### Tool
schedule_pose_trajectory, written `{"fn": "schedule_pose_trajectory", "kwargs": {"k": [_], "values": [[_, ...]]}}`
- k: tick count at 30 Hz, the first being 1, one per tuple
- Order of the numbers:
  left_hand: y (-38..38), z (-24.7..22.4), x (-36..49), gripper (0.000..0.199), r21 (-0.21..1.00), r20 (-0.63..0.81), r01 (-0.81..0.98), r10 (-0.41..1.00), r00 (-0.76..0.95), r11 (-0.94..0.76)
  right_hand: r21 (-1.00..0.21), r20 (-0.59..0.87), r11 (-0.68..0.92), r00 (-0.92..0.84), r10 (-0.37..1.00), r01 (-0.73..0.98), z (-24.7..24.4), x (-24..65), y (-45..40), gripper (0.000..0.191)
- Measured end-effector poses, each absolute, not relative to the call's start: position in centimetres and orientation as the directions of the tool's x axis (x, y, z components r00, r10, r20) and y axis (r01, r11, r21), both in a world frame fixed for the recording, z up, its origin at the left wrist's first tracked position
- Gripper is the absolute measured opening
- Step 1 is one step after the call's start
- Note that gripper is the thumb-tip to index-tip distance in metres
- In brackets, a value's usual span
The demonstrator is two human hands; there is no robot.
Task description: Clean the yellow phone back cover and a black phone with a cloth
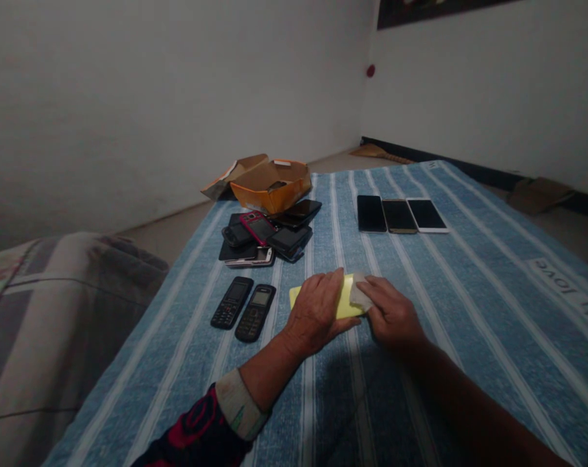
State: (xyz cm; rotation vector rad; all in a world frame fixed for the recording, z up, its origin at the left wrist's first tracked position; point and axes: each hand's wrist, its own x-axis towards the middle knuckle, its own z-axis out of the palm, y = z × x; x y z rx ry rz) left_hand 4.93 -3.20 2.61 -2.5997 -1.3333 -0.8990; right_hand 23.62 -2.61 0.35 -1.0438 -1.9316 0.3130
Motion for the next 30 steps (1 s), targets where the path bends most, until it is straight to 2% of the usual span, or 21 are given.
{"fn": "schedule_pose_trajectory", "kwargs": {"k": [3,7,13,18,21,27,30], "values": [[-3.1,2.4,4.9,0.089,0.192,0.515,0.775,0.734,0.443,-0.602,-0.444,0.547,0.618,-0.35,0.76,0.649,0.0,23.6,-2.9,0.046],[-3.1,2.5,4.9,0.095,0.252,0.403,0.811,0.819,0.408,-0.528,-0.317,0.474,0.638,-0.465,0.748,0.702,0.2,23.3,-3.6,0.035],[-3.1,2.8,4.8,0.093,0.307,0.302,0.826,0.871,0.387,-0.474,-0.248,0.497,0.624,-0.456,0.739,0.741,-0.2,22.5,-4.9,0.034],[-3.1,2.7,4.7,0.091,0.309,0.299,0.822,0.869,0.394,-0.479,-0.14,0.543,0.624,-0.468,0.697,0.768,-0.9,21.8,-5.2,0.034],[-3.1,2.5,4.8,0.087,0.303,0.315,0.82,0.864,0.394,-0.485,-0.14,0.511,0.621,-0.482,0.712,0.771,-0.8,21.6,-4.5,0.035],[-3.2,2.5,4.8,0.084,0.293,0.329,0.823,0.86,0.391,-0.486,-0.281,0.41,0.596,-0.467,0.783,0.752,0.8,21.1,-2.8,0.036],[-3.4,2.4,4.4,0.083,0.308,0.328,0.812,0.856,0.399,-0.496,-0.303,0.407,0.577,-0.444,0.798,0.758,1.2,21.0,-2.7,0.035]]}}
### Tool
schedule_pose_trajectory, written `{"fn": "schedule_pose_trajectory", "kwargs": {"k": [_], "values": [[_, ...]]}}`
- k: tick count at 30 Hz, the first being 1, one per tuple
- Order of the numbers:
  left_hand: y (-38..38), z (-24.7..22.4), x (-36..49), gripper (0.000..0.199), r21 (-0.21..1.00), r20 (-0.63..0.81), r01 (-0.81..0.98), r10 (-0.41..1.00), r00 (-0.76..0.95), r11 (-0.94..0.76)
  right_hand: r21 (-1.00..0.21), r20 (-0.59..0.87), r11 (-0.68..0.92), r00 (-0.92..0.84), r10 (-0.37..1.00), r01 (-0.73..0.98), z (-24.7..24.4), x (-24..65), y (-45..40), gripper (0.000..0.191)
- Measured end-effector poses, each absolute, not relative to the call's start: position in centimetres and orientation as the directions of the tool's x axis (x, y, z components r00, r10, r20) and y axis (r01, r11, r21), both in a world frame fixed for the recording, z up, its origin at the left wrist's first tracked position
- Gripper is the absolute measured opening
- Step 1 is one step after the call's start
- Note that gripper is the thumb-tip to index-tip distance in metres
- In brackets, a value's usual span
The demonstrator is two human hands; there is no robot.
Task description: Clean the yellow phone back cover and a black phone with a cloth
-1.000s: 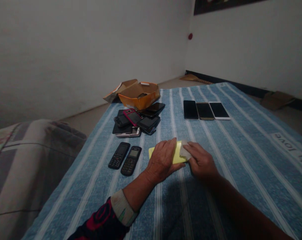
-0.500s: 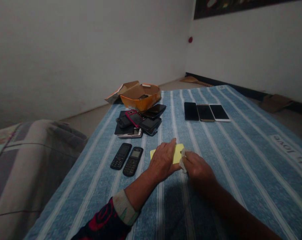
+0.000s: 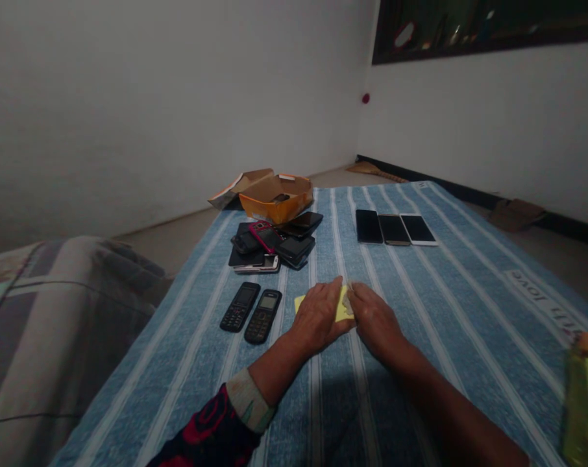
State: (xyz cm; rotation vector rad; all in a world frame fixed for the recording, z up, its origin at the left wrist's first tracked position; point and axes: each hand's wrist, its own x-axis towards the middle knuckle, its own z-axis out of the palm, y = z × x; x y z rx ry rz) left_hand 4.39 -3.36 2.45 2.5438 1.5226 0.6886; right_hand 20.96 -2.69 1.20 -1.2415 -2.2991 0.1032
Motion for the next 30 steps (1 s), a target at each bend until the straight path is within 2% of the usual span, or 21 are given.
{"fn": "schedule_pose_trajectory", "kwargs": {"k": [5,9,12,19,22,26,30], "values": [[-4.2,2.4,2.5,0.081,0.326,0.364,0.777,0.83,0.423,-0.539,-0.242,0.448,0.508,-0.369,0.814,0.826,0.6,21.2,-3.3,0.04],[-5.4,2.3,0.5,0.078,0.354,0.366,0.777,0.841,0.397,-0.521,-0.157,0.371,0.37,-0.293,0.881,0.916,0.5,21.2,-4.2,0.043],[-6.1,1.9,-0.6,0.073,0.401,0.331,0.787,0.875,0.352,-0.469,-0.163,0.349,0.327,-0.256,0.901,0.931,0.1,20.4,-4.7,0.047],[-6.0,0.9,-1.0,0.077,0.491,0.32,0.759,0.899,0.299,-0.427,-0.249,0.47,0.446,-0.295,0.831,0.859,-1.9,16.4,-5.1,0.043],[-5.9,0.4,-1.1,0.072,0.496,0.345,0.752,0.893,0.289,-0.435,-0.319,0.485,0.547,-0.363,0.796,0.774,-1.5,14.3,-5.0,0.04],[-5.9,0.2,-1.1,0.071,0.507,0.366,0.742,0.889,0.276,-0.439,-0.376,0.496,0.661,-0.462,0.735,0.649,-0.3,13.1,-4.7,0.046],[-6.1,0.9,-1.1,0.072,0.529,0.335,0.724,0.892,0.302,-0.443,-0.411,0.494,0.655,-0.449,0.745,0.634,-0.1,14.6,-4.4,0.043]]}}
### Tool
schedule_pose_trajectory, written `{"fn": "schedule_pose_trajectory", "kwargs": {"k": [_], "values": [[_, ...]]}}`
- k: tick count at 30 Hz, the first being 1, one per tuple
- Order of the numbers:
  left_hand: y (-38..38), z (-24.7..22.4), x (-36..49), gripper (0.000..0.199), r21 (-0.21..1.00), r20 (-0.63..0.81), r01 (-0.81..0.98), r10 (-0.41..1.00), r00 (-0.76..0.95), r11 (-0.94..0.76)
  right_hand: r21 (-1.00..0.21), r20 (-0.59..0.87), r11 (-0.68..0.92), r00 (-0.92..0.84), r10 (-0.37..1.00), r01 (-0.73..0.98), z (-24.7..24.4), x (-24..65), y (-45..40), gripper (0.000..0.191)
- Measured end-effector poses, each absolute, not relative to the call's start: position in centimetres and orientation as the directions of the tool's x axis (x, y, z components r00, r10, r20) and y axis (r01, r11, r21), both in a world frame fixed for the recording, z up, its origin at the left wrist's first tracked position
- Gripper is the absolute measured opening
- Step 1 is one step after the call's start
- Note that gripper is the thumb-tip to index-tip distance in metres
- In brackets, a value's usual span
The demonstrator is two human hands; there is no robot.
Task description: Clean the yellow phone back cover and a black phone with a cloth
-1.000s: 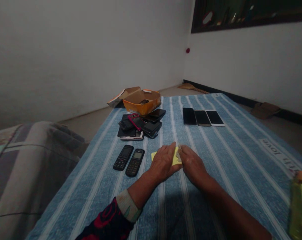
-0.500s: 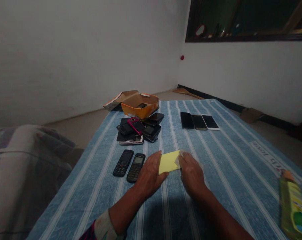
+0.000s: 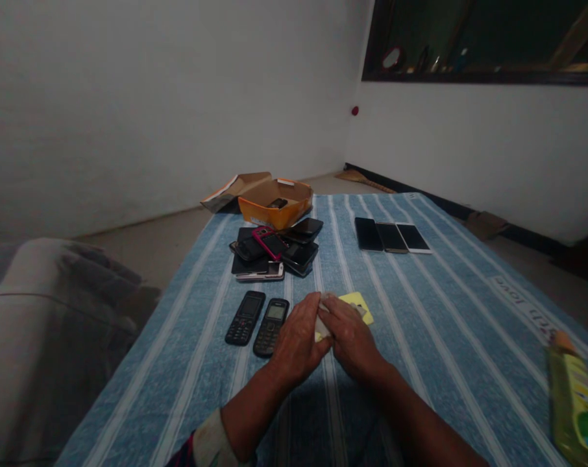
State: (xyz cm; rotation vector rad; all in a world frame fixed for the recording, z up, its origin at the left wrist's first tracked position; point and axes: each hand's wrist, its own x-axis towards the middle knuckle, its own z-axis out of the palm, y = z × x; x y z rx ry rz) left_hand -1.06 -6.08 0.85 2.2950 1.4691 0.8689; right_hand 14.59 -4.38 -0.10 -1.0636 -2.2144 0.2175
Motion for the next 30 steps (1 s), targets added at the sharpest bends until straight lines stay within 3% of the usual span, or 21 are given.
{"fn": "schedule_pose_trajectory", "kwargs": {"k": [8,13,18,23,30], "values": [[-6.2,1.2,-1.0,0.082,0.577,0.262,0.724,0.925,0.274,-0.377,-0.445,0.514,0.503,-0.249,0.821,0.741,-2.1,18.0,-3.0,0.039],[-6.2,1.2,-0.9,0.086,0.606,0.268,0.718,0.938,0.221,-0.342,-0.423,0.488,0.583,-0.368,0.791,0.693,-0.4,16.2,-3.4,0.033],[-6.1,0.8,-1.0,0.083,0.574,0.336,0.727,0.918,0.211,-0.377,-0.539,0.415,0.675,-0.539,0.733,0.503,1.9,13.2,-3.2,0.025],[-6.1,0.7,-1.2,0.081,0.548,0.372,0.726,0.899,0.232,-0.415,-0.599,0.45,0.703,-0.564,0.692,0.384,1.9,12.6,-2.7,0.027],[-5.9,0.8,-1.3,0.074,0.57,0.341,0.713,0.907,0.247,-0.408,-0.588,0.441,0.691,-0.548,0.71,0.421,2.0,12.8,-3.0,0.026]]}}
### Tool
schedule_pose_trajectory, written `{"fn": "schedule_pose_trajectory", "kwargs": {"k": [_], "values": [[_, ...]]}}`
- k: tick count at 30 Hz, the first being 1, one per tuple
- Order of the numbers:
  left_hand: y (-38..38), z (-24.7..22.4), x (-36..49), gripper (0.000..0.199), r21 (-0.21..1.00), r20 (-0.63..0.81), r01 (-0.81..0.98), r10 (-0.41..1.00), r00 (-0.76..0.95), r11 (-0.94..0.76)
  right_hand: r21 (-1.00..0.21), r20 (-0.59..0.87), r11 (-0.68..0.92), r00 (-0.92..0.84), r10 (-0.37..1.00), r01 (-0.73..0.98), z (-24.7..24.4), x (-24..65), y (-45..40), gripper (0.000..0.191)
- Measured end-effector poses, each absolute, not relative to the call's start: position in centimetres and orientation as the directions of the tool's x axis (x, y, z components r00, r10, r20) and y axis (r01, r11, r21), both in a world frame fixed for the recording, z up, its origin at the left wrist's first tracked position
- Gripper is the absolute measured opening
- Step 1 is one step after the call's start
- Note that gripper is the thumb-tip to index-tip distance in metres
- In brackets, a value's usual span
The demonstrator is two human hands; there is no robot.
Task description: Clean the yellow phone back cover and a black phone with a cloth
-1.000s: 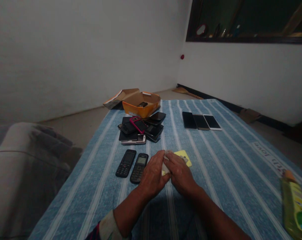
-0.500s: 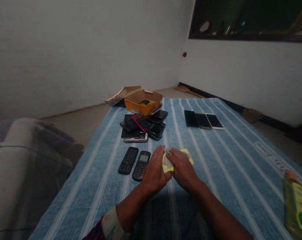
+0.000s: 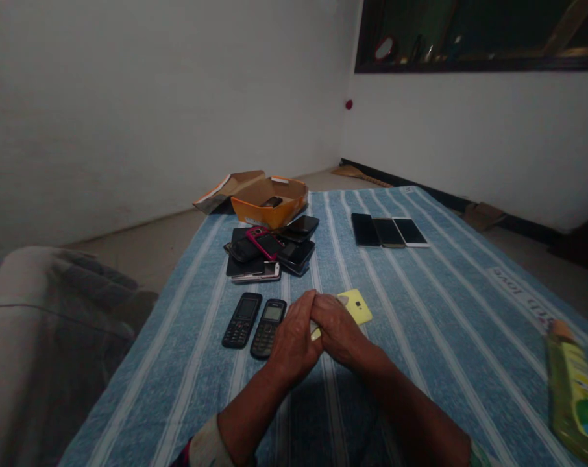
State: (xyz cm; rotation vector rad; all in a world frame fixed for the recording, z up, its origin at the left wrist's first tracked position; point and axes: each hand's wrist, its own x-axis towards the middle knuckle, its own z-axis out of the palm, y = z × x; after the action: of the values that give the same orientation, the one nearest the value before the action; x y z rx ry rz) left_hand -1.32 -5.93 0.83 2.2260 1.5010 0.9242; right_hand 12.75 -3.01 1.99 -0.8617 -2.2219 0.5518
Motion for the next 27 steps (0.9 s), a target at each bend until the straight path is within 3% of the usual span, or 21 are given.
{"fn": "schedule_pose_trajectory", "kwargs": {"k": [9,19,23,27], "values": [[-6.1,1.1,-1.0,0.068,0.594,0.306,0.711,0.923,0.233,-0.376,-0.524,0.391,0.662,-0.539,0.746,0.535,2.1,13.6,-3.4,0.03],[-6.3,1.0,-1.0,0.072,0.598,0.263,0.715,0.932,0.25,-0.361,-0.47,0.42,0.541,-0.363,0.832,0.697,0.3,16.9,-2.3,0.037],[-6.3,1.0,-0.9,0.073,0.605,0.251,0.717,0.938,0.241,-0.346,-0.477,0.447,0.532,-0.328,0.832,0.699,0.1,16.3,-2.9,0.039],[-6.3,1.1,-0.7,0.071,0.611,0.281,0.704,0.931,0.234,-0.362,-0.494,0.451,0.638,-0.454,0.769,0.59,0.5,14.4,-3.9,0.045]]}}
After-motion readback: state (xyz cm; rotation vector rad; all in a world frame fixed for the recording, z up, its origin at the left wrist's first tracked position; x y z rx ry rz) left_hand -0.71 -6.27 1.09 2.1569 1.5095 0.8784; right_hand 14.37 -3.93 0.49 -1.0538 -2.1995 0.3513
